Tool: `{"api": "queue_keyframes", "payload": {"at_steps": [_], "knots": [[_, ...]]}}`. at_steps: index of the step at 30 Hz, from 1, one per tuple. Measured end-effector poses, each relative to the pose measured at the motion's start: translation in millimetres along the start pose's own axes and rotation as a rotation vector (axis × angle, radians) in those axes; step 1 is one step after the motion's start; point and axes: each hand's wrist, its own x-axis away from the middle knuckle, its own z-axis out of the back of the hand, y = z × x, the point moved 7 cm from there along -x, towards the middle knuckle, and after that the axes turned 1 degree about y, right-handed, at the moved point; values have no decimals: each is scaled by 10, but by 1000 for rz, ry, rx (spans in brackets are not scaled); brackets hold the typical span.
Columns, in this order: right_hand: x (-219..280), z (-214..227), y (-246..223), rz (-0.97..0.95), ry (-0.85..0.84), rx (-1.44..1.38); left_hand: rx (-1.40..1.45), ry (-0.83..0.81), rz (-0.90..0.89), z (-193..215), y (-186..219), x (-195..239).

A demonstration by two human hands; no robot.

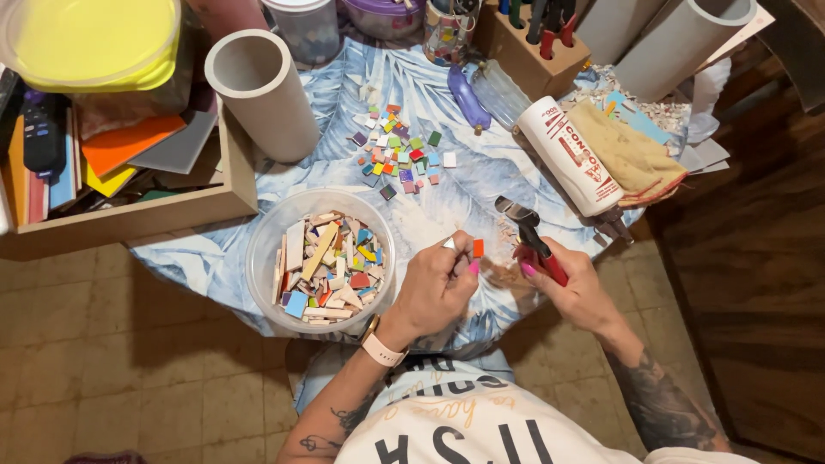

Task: Cutting small mosaic tiles into smaller fragments using glass nippers over a bowl

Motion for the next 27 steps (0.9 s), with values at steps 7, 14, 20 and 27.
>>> {"api": "queue_keyframes", "payload": {"at_steps": [7,14,20,27], "knots": [[-67,-51,-330,-19,8,-19,26,-8,27,2,23,0],[-64,-51,-381,44,19,7,45,-11,51,6,62,28],[121,-11,-216,-99,37,-18,-174,-118,-40,248,792,67],[337,-154,37,-287,159,-471,-959,-478,-1,587,304,-823]]}}
